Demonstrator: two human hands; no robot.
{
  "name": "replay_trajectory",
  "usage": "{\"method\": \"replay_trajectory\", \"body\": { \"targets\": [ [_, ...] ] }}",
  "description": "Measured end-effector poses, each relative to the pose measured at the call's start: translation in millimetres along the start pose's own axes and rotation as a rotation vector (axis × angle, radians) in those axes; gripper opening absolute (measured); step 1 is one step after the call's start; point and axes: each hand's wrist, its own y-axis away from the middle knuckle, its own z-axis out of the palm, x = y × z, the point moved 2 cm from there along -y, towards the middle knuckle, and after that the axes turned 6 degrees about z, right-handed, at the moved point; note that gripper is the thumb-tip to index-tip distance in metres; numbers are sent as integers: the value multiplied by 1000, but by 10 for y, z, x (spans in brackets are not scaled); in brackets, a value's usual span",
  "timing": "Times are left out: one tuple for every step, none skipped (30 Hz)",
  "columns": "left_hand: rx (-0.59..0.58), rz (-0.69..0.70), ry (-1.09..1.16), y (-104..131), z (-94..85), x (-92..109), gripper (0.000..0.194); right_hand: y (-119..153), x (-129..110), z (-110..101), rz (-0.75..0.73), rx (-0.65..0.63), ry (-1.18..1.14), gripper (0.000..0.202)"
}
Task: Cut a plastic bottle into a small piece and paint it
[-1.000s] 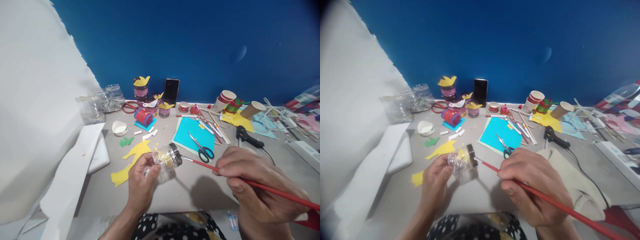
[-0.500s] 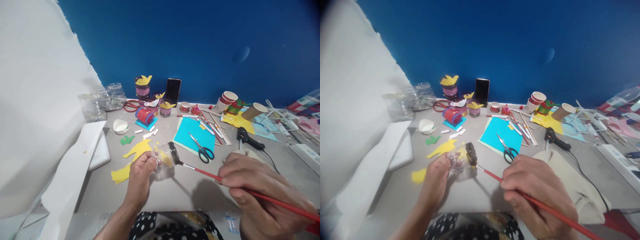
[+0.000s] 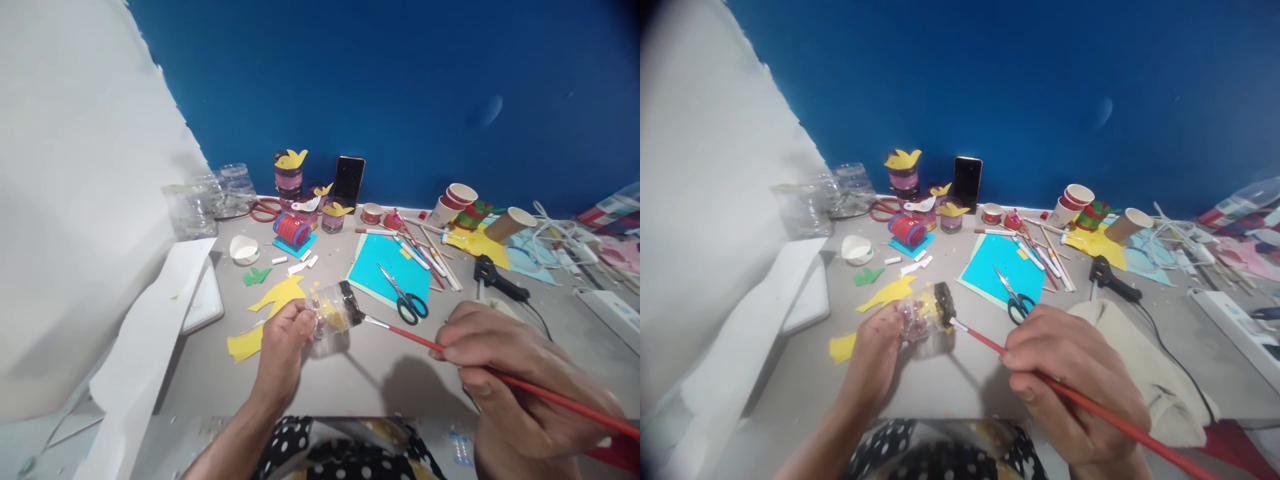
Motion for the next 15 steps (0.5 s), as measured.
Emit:
{"method": "replay_trajectory", "body": {
  "targets": [
    [1,2,-12,3,3,7,25,-5,1,6,-2,4,-3,7],
    [4,6,-24,7,6,17,24,-14,2,16,3,-3,-3,7],
    [9,10,-33,11,9,28,23,-22,2,26,13,-11,-2,8],
    [12,14,-38,16,12,38,22,-28,-2,35,21,-24,-5,8],
    [10,17,-40,20,15,47,23,-30,-7,41,26,-36,-8,9],
    [7,20,-37,23,17,53,24,-28,-13,43,32,-40,-11,9],
    [2,20,-34,24,19,56,24,-23,-19,41,36,-38,-14,9],
    [-4,22,-29,25,20,58,25,-16,-24,37,38,-33,-17,9],
    [-12,25,-27,24,20,59,26,-11,-27,32,36,-26,-20,8],
    [-19,29,-27,23,20,59,26,-9,-29,28,35,-20,-22,8],
    [-24,34,-30,21,18,58,26,-10,-30,25,32,-16,-25,8],
    [-27,38,-34,19,16,56,26,-15,-31,25,28,-20,-29,8],
    [-29,39,-37,17,12,51,26,-21,-34,26,28,-29,-33,8],
    [-24,37,-35,15,7,44,25,-27,-37,27,35,-40,-35,9],
    [-18,31,-27,12,0,34,26,-30,-42,27,42,-53,-39,9]
  ]
}}
